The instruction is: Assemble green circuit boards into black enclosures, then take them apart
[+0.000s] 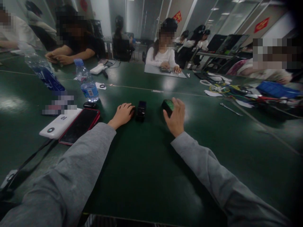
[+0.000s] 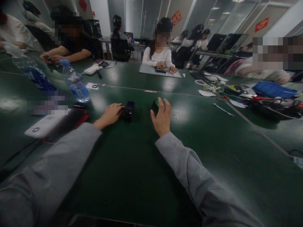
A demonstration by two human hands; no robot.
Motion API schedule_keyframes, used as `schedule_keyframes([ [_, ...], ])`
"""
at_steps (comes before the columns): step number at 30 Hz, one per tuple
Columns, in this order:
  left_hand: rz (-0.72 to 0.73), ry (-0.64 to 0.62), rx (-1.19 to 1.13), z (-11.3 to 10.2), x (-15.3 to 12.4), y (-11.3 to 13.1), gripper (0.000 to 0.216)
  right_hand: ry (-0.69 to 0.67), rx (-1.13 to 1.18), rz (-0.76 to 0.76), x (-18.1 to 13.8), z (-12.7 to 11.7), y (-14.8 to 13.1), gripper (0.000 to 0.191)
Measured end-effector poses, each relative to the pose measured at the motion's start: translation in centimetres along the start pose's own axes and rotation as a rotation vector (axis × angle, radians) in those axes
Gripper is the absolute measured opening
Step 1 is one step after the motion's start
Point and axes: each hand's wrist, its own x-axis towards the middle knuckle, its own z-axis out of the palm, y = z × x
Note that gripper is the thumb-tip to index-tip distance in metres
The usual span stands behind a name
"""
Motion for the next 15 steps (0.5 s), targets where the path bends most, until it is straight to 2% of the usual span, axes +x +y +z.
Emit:
schedule_keyframes([
  [2, 0.0, -0.002, -0.004, 0.0, 0.0, -0.1, 0.041, 0.026, -0.002, 0.137, 0.2, 0.7, 2.8, 0.074],
  [4, 0.001, -0.003, -0.009, 0.1, 0.0, -0.2, 0.042, -0.021, 0.045, 0.266, 0.2, 1.4, 4.7, 0.072],
  [6, 0.006, -0.003, -0.012, 0.2, 0.0, -0.3, 0.042, -0.079, 0.095, 0.332, 0.1, 1.8, 5.5, 0.066],
  [10, 0.005, 0.016, -0.025, 0.0, 0.0, -0.1, 0.038, -0.111, 0.126, 0.262, -0.2, 1.6, 4.6, 0.062],
  [15, 0.047, 0.071, -0.045, -1.6, -0.2, 1.1, 0.027, -0.154, 0.124, 0.193, -0.2, 1.1, 3.1, 0.065],
])
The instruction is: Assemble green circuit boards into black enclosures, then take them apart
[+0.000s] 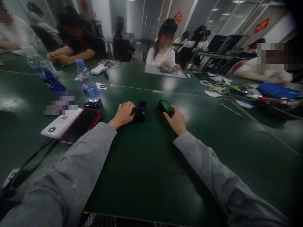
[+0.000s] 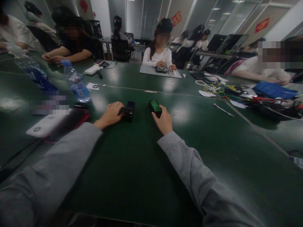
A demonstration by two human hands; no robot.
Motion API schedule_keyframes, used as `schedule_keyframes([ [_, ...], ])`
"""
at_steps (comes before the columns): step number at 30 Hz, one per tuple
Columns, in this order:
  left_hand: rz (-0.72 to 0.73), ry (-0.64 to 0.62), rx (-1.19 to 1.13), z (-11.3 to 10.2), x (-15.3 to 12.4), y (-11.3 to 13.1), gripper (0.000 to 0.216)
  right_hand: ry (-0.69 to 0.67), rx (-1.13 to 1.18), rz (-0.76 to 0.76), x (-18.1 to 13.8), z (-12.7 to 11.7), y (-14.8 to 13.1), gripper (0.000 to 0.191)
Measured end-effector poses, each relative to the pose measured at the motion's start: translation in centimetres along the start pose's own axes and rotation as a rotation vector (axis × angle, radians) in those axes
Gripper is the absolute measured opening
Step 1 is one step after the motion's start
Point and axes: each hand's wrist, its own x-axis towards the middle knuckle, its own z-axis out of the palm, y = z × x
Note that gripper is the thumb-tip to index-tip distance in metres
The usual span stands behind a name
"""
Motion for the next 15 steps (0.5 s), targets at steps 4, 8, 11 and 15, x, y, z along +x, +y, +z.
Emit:
schedule_keyframes([
  [4, 0.104, -0.007, -0.031, -1.03, -0.22, 0.65, 0.022, -0.048, 0.004, -0.047, -0.09, -0.09, -0.35, 0.068],
  [8, 0.165, -0.029, -0.033, -1.08, -0.29, 0.75, 0.026, -0.058, 0.021, -0.062, -0.16, 0.12, -0.42, 0.076],
  [11, 0.183, -0.052, -0.027, -0.79, -0.22, 0.7, 0.025, -0.021, 0.054, -0.036, -0.09, 0.34, -0.31, 0.089],
  [15, 0.137, -0.06, -0.006, -0.21, -0.13, 0.39, 0.027, -0.062, 0.024, -0.014, 0.06, 0.28, -0.26, 0.074],
])
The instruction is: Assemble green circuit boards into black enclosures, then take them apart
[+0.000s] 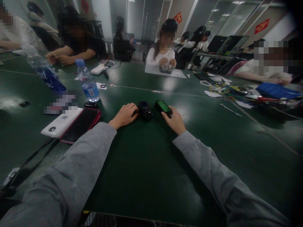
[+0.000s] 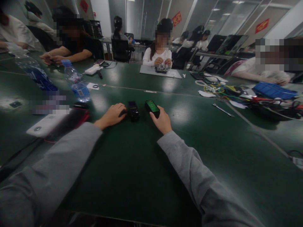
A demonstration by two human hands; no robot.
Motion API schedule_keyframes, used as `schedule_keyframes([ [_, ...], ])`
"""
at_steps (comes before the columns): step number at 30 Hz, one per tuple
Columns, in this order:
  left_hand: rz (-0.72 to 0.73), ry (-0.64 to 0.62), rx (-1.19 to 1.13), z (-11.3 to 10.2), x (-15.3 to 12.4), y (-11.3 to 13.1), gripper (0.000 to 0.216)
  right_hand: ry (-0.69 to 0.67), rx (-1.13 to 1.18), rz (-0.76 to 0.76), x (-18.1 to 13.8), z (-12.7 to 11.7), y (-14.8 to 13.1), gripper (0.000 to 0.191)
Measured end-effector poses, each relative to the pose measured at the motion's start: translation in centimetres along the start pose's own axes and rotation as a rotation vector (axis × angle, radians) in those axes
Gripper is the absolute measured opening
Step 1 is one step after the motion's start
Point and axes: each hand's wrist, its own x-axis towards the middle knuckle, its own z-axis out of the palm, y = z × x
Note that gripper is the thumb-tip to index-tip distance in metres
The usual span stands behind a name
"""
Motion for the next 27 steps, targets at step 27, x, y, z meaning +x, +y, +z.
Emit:
schedule_keyframes([
  [27, -0.138, -0.064, -0.01, 1.7, 0.0, -1.5, 0.055, 0.005, -0.424, -0.197, -0.9, -0.5, -2.7, 0.042],
])
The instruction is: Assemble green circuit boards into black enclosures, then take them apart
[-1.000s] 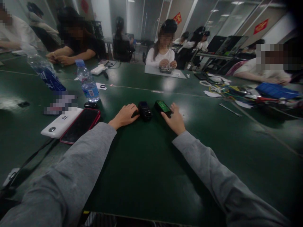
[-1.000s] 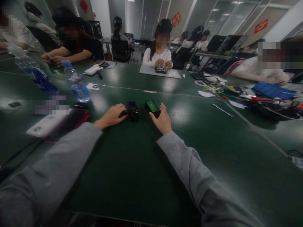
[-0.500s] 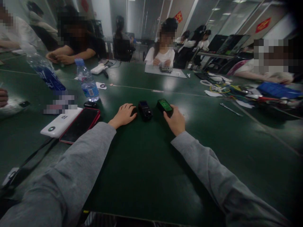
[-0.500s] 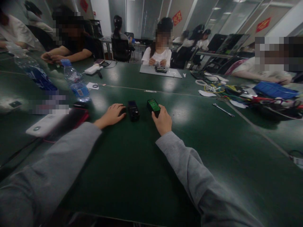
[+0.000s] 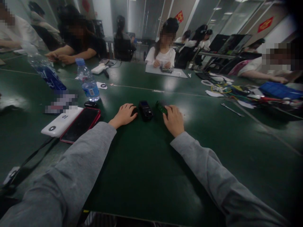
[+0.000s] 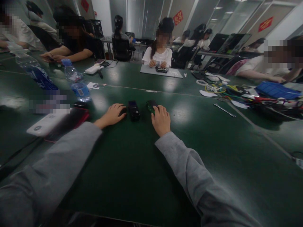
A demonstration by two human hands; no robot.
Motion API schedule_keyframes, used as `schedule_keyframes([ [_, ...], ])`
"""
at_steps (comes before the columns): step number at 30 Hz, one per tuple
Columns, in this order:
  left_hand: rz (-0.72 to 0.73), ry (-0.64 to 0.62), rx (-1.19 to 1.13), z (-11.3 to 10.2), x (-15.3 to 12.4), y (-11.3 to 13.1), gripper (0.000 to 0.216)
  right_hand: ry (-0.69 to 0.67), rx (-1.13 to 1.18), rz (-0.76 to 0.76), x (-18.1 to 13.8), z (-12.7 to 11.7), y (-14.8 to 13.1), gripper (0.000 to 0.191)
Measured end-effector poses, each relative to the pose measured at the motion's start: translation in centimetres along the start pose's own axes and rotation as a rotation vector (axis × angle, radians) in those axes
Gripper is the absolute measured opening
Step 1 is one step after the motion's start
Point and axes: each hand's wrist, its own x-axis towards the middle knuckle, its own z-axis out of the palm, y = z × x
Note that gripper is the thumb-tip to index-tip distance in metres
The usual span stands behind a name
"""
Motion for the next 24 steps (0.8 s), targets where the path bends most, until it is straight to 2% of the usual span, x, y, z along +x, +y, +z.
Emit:
schedule_keyframes([
  [4, 0.007, 0.006, -0.001, 0.0, 0.0, -0.1, 0.055, 0.076, 0.111, 0.061, 0.1, 1.2, 1.3, 0.053],
  [8, 0.007, -0.002, -0.005, 0.0, -0.1, -0.1, 0.054, 0.102, 0.306, 0.239, 0.2, 2.7, 2.4, 0.07],
  [10, 0.004, -0.007, -0.009, -0.1, -0.1, -0.1, 0.055, 0.077, 0.356, 0.3, 0.3, 3.0, 2.7, 0.069],
  [15, 0.005, -0.008, -0.005, -0.1, 0.0, 0.0, 0.055, 0.058, 0.344, 0.345, 0.5, 2.3, 2.7, 0.054],
  [19, 0.006, 0.009, -0.001, 0.0, 0.0, 0.0, 0.054, 0.115, 0.222, 0.236, 0.4, 1.4, 2.0, 0.052],
  [24, 0.01, 0.016, 0.004, 0.0, -0.1, 0.0, 0.054, 0.037, 0.126, 0.023, 0.3, 0.9, 1.3, 0.058],
])
